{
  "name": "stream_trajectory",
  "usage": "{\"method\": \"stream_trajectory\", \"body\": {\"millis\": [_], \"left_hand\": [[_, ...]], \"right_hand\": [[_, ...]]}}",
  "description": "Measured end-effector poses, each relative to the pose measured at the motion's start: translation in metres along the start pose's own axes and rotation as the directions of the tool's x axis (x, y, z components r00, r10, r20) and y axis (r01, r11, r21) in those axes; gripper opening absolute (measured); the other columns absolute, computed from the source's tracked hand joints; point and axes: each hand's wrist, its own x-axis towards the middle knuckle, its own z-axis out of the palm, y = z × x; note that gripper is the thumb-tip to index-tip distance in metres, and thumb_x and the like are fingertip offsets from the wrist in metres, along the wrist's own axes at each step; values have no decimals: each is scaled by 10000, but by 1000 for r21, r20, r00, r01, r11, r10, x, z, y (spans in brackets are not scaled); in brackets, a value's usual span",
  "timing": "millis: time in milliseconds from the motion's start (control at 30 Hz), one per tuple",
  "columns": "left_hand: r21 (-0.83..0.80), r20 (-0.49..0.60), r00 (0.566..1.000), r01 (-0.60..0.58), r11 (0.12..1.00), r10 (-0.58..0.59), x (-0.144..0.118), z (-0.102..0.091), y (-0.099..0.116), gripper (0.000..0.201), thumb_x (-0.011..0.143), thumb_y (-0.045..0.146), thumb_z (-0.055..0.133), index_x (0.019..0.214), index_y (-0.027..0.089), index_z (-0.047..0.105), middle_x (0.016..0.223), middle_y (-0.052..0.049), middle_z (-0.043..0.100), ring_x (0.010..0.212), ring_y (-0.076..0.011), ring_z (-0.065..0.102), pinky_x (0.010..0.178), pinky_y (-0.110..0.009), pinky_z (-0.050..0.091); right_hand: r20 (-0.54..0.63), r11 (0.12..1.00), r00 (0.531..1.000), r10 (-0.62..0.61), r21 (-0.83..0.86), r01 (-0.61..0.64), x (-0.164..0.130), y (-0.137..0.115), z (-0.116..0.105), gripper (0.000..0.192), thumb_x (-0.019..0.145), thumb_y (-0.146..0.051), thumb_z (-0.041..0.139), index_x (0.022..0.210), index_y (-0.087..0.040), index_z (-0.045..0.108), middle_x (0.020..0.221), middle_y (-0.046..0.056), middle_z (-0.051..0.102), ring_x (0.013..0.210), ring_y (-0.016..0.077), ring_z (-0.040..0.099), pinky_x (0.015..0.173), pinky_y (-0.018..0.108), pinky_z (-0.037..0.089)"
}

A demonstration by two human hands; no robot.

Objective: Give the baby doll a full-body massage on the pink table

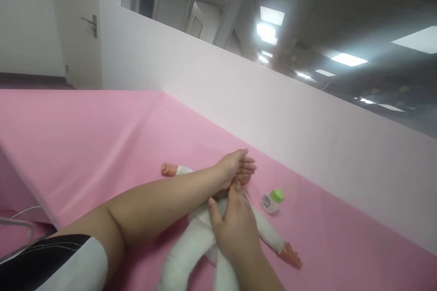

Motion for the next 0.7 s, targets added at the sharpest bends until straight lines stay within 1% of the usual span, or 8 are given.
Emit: {"method": "stream_trajectory", "body": {"millis": [67, 167, 267, 333, 433, 500, 600, 700], "left_hand": [[61, -24, 998, -50, 997, 52, 2, -2, -1, 405, 977, 467, 451, 901, 126, 655, 876, -109, 704, 716, -155, 669, 712, -266, 555], [200, -37, 986, -150, 968, 161, -2, -6, -4, 333, 954, 426, 470, 889, 143, 630, 861, -105, 696, 706, -160, 670, 708, -281, 559], [397, 20, 963, -255, 882, 269, -13, -21, -10, 310, 927, 422, 479, 869, 159, 632, 829, -81, 684, 694, -177, 658, 671, -301, 544], [551, 88, 940, -322, 770, 330, -22, -41, -14, 311, 900, 447, 523, 786, 175, 623, 751, -46, 654, 693, -187, 630, 675, -309, 520], [744, 223, 897, -410, 527, 382, -33, -77, -18, 233, 819, 392, 627, 689, 198, 632, 717, -22, 637, 742, -209, 592, 741, -335, 471], [818, 290, 878, -434, 379, 381, -35, -95, -21, 181, 821, 355, 609, 750, 202, 676, 798, -41, 673, 779, -230, 591, 775, -366, 444], [877, 346, 868, -434, 205, 357, -32, -108, -25, 211, 876, 329, 529, 855, 202, 697, 880, -73, 689, 829, -262, 599, 800, -399, 423], [901, 379, 869, -424, 86, 317, -27, -107, -29, 241, 918, 308, 463, 890, 205, 679, 909, -81, 687, 865, -271, 610, 815, -401, 429]], "right_hand": [[-27, 999, 999, -33, -19, 33, -5, -4, 8, 788, 935, -458, 560, 1549, -17, 336, 1567, 257, 432, 1478, 407, 376, 1187, 585, 367], [-82, 997, 994, -74, -27, 72, -12, -7, 18, 734, 925, -377, 567, 1534, -21, 361, 1546, 258, 457, 1479, 395, 377, 1193, 589, 362], [-148, 994, 983, -107, -10, 107, -23, -9, 24, 654, 922, -316, 556, 1507, -66, 408, 1517, 227, 501, 1458, 371, 415, 1176, 588, 400], [-191, 990, 973, -133, 24, 140, -33, -8, 26, 589, 919, -288, 550, 1474, -117, 448, 1484, 192, 545, 1431, 353, 457, 1162, 588, 425], [-228, 972, 955, -190, 93, 216, -48, -4, 26, 542, 929, -285, 543, 1453, -173, 459, 1465, 154, 574, 1410, 331, 493, 1152, 593, 440], [-231, 947, 940, -250, 141, 287, -55, -1, 27, 529, 941, -324, 551, 1447, -197, 463, 1469, 139, 579, 1414, 325, 497, 1163, 598, 425], [-154, 886, 917, -367, 241, 396, -57, 1, 34, 511, 941, -454, 582, 1402, -243, 521, 1417, 94, 639, 1378, 310, 546, 1193, 573, 394], [-42, 820, 867, -497, 303, 485, -56, -9, 43, 433, 957, -508, 566, 1329, -287, 581, 1366, 38, 686, 1296, 256, 623, 1214, 497, 381]]}}
